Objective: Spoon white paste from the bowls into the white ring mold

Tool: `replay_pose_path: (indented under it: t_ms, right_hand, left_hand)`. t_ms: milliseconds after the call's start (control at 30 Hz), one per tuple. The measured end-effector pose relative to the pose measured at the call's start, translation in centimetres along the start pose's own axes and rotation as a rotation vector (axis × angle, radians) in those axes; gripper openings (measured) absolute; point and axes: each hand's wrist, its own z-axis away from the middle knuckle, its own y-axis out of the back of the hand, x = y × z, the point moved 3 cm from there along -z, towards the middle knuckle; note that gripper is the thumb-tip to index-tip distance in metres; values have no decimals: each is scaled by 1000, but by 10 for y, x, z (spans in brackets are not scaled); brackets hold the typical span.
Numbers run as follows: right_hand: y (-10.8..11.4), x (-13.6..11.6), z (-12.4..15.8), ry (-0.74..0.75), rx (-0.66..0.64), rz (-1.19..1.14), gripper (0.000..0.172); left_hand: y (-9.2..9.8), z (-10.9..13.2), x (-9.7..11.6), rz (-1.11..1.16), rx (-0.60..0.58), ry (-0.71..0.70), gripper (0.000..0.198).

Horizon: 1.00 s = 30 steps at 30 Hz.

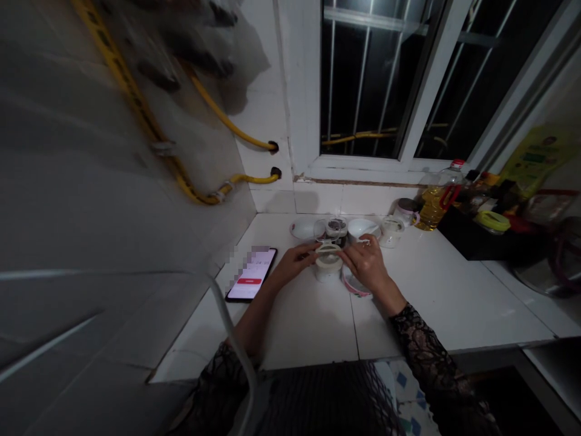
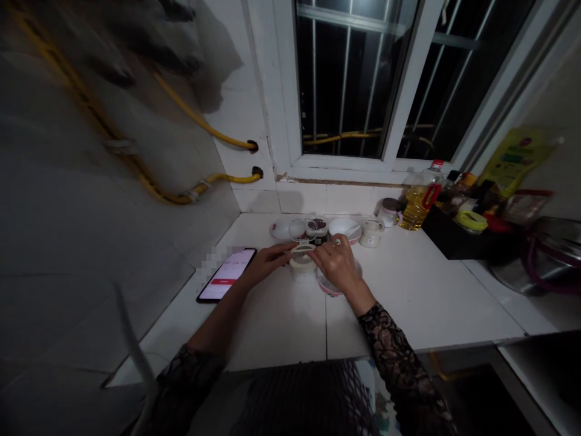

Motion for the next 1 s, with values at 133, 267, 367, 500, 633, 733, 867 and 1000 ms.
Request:
replay_pose_path:
  t_ms: [133, 267, 367, 500, 633, 733, 867, 1000]
  right_hand:
    - [12, 23, 8, -194, 170, -68, 38]
    - [17, 49, 24, -351, 151, -152, 39]
    - [19, 59, 33, -356, 103, -146, 39]
    - [13, 60, 33, -274, -18, -65, 38]
    - [2, 53, 32, -119, -158, 54, 37]
    - [-3, 44, 31, -41, -199, 55, 38]
    - [-3, 31, 29, 16, -247, -30, 38]
    - [-1, 23, 27, 29, -270, -129, 40]
  left_hand:
    - [0, -1, 1, 7, -12, -3, 49]
    - [0, 0, 0, 2, -9, -7, 48]
    - [0, 0, -1, -2, 0, -7, 46]
    - [1, 0, -2, -2, -8, -5, 46]
    - [1, 0, -3, -15, -3, -7, 47]
    - [1, 0, -2, -9, 3, -16, 47]
    - [1, 0, -2, -7, 2, -18, 46]
    - [1, 0, -2, -3, 1, -23, 46]
